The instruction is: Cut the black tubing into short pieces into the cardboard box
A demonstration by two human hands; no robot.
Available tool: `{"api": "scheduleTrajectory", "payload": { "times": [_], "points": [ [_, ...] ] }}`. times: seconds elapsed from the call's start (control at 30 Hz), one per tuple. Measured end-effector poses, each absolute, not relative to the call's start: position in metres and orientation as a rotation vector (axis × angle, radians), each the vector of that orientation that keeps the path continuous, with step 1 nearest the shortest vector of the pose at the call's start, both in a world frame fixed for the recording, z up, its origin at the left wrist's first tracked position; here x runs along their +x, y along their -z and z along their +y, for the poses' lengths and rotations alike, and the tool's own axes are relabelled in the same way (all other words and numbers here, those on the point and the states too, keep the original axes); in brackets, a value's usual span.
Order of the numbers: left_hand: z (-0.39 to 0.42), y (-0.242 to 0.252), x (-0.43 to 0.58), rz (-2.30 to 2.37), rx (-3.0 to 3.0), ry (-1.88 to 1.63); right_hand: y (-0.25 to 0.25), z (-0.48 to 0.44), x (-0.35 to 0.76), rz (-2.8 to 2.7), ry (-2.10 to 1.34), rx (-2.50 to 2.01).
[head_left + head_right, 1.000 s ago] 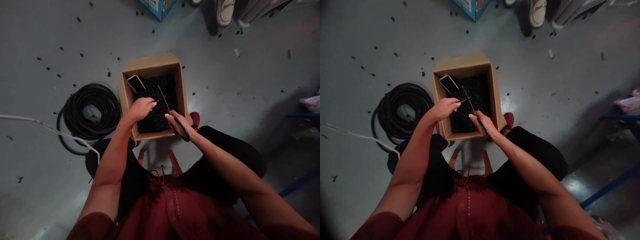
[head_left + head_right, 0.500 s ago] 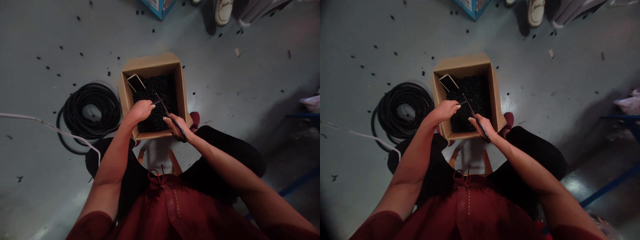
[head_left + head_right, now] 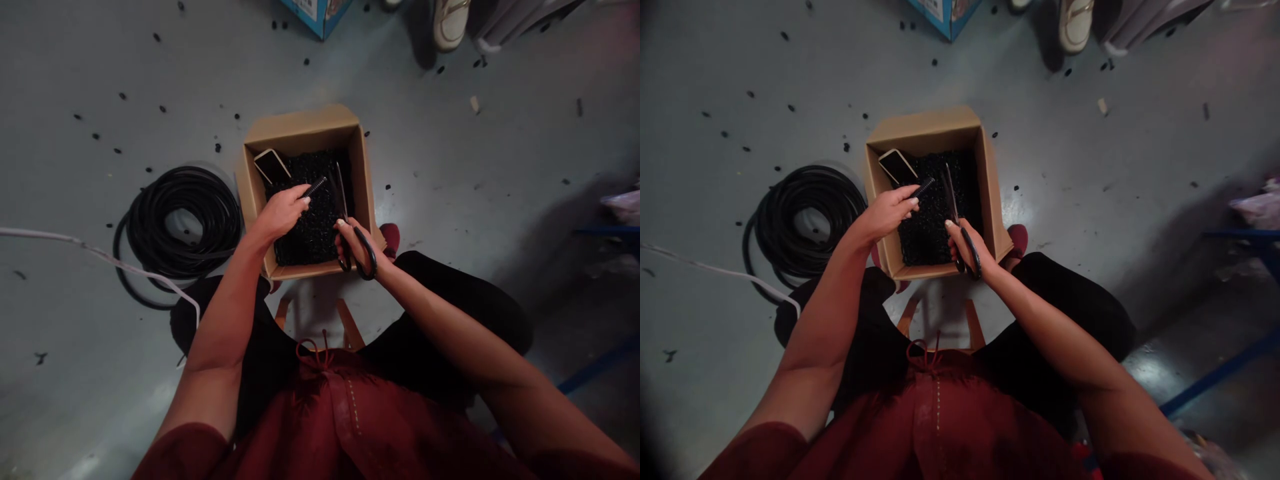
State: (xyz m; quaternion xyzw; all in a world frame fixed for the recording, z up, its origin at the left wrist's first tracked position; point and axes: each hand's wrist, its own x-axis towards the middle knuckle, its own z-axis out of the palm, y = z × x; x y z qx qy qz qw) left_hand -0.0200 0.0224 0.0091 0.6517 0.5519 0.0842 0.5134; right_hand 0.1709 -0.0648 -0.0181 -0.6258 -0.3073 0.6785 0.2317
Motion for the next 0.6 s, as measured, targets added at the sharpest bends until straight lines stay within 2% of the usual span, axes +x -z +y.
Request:
{"api": "scheduleTrajectory", "payload": {
  "times": [0.27, 0.6],
  "points": [
    [0.0224, -0.0080, -0.0188, 1.373, 1.505, -0.238, 0.0137, -0.0664, 0.1704, -1.226, -1.795, -1.682],
    [0.0213, -0.0133, -0.0180, 1.336, 1.544, -0.174, 0.0102, -0.0671, 0.1699, -1.312, -1.802, -1.658]
  ]
}}
